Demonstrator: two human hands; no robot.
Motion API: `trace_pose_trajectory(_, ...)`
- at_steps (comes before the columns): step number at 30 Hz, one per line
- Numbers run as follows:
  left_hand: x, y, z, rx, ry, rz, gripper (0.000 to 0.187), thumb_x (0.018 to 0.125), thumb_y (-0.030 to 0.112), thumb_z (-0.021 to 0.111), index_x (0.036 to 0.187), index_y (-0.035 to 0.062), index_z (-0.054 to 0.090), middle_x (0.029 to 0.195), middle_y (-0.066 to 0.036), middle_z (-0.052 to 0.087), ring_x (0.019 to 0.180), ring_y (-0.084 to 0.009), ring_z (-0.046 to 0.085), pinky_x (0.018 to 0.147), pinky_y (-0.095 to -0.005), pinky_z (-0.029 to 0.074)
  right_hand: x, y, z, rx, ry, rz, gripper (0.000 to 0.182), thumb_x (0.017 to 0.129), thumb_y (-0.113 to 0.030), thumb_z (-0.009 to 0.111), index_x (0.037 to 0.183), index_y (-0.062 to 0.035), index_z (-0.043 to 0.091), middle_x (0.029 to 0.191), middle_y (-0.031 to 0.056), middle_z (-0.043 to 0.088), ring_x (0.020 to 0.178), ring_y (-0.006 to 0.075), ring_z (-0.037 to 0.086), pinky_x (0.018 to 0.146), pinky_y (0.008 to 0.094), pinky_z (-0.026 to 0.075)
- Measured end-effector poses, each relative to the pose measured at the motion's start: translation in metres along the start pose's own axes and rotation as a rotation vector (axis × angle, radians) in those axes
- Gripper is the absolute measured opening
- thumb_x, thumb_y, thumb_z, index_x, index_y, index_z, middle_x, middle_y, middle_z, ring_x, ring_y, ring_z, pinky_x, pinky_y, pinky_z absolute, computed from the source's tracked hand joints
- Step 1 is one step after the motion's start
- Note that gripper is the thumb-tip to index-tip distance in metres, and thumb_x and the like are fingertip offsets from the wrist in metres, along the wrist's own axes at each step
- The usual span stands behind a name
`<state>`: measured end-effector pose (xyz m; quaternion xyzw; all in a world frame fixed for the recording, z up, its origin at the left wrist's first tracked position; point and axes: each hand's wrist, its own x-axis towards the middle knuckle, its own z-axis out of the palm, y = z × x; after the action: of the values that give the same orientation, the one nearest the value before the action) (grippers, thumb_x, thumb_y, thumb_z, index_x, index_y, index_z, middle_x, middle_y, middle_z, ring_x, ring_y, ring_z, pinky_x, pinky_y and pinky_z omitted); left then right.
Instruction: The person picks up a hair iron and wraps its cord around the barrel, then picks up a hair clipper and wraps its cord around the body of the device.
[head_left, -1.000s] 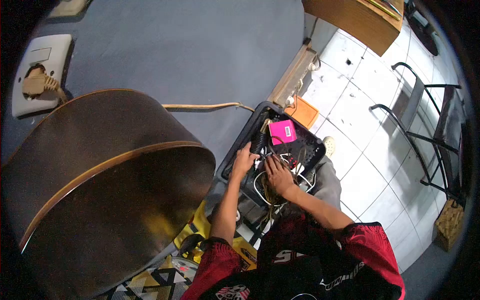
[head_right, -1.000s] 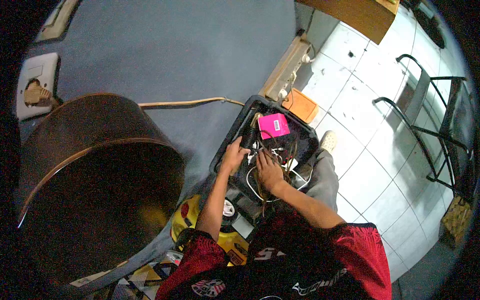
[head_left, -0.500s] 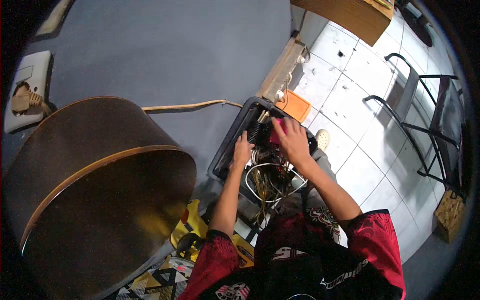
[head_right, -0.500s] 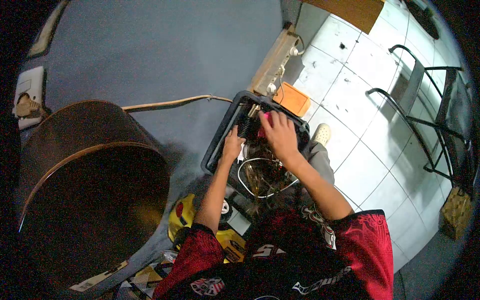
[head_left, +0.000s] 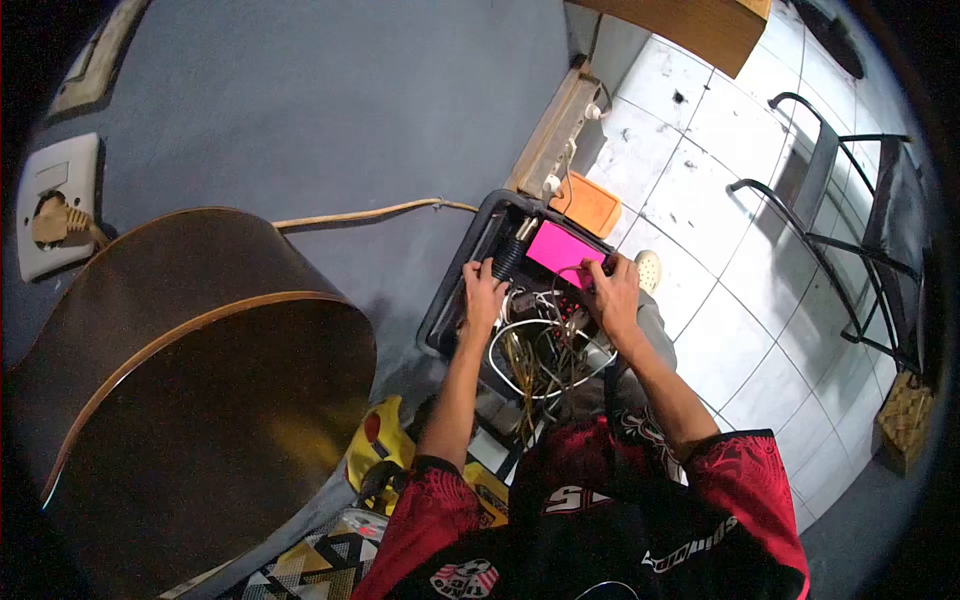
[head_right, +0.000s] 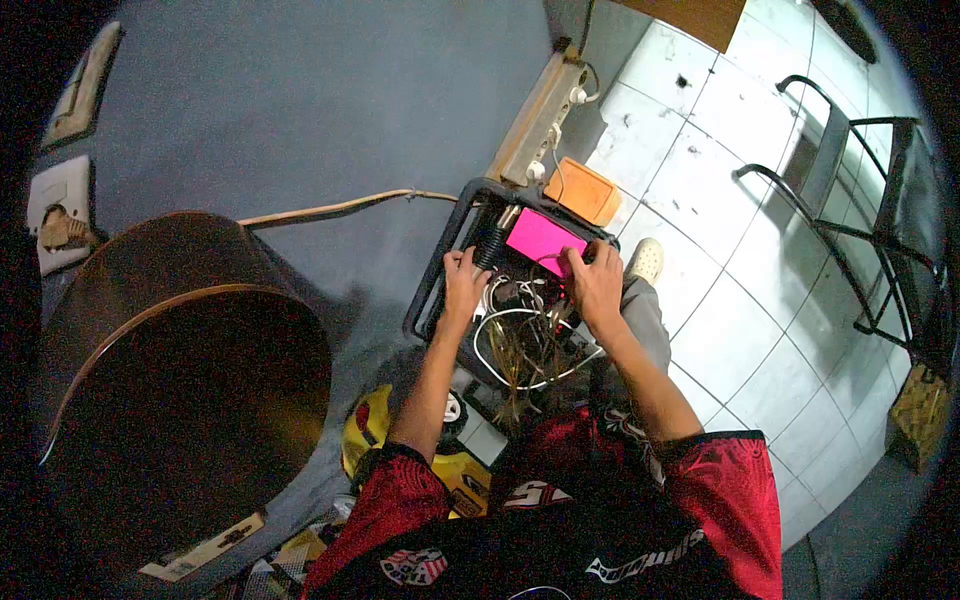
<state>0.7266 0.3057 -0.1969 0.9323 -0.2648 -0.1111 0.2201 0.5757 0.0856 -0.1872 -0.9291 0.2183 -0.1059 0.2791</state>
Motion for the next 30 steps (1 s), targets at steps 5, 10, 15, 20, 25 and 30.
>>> trace_pose_trajectory(5,0.009,-0.002,0.001,0.079,-0.012,-0.003,0.052,0.076,0.007,0.073,0.122,-0.0062,0.053,0.116,-0.024,0.054,0.107,-0.0403,0.052,0.092,-0.044,0.043,-0.001,-0.016,-0.018,0.042,0.021,-0.011,0.044,0.079,-0.005,0.055,0.123,-0.013,0.055,0.123,0.0218,0.049,0.112,0.0385,0.048,0.094,0.0469,0.042)
trace_pose_trajectory(10,0.011,0.01,-0.007,0.238,-0.05,-0.096,0.046,0.076,0.009,0.073,0.118,-0.0049,0.058,0.094,-0.021,0.064,0.092,-0.0393,0.059,0.081,-0.0446,0.048,0.004,-0.073,-0.04,0.397,0.114,-0.306,0.046,0.064,0.004,0.061,0.11,-0.0019,0.059,0.12,0.0192,0.055,0.114,0.0377,0.052,0.098,0.047,0.042)
trace_pose_trajectory(15,0.019,0.007,-0.007,0.205,-0.122,-0.229,0.041,0.077,0.009,0.072,0.116,-0.0004,0.061,0.089,-0.022,0.065,0.082,-0.0391,0.064,0.071,-0.0444,0.051,-0.03,-0.108,0.039,0.121,-0.46,-0.561,0.021,0.082,-0.014,0.056,0.096,-0.003,0.067,0.11,0.0103,0.061,0.103,0.0258,0.058,0.084,0.0374,0.047)
trace_pose_trajectory(20,0.012,0.007,-0.001,0.29,-0.07,-0.17,0.039,0.079,0.009,0.07,0.114,0.0005,0.057,0.088,-0.02,0.064,0.083,-0.0396,0.063,0.07,-0.0458,0.051,-0.016,-0.137,0.07,-0.181,-0.839,-0.469,0.035,0.092,-0.025,0.051,0.122,-0.0093,0.061,0.134,0.0108,0.05,0.121,0.0228,0.044,0.093,0.0375,0.035)
trace_pose_trajectory(25,0.011,0.006,0.0,0.281,-0.046,-0.176,0.022,0.081,0.008,0.067,0.098,0.0018,0.054,0.088,-0.019,0.061,0.081,-0.0408,0.061,0.068,-0.0478,0.05,-0.028,-0.147,0.095,-0.335,-0.863,-0.396,0.045,0.095,-0.026,0.046,0.137,-0.011,0.05,0.148,0.0113,0.035,0.118,0.0219,0.045,0.091,0.0368,0.031)
trace_pose_trajectory(30,0.014,0.01,-0.002,0.343,-0.069,-0.092,0.022,0.082,0.007,0.066,0.098,0.0006,0.053,0.092,-0.021,0.061,0.091,-0.0409,0.059,0.075,-0.0484,0.049,-0.033,-0.139,0.087,-0.272,-0.891,-0.436,0.042,0.094,-0.024,0.047,0.133,-0.011,0.053,0.136,0.011,0.045,0.115,0.0233,0.045,0.091,0.0373,0.031)
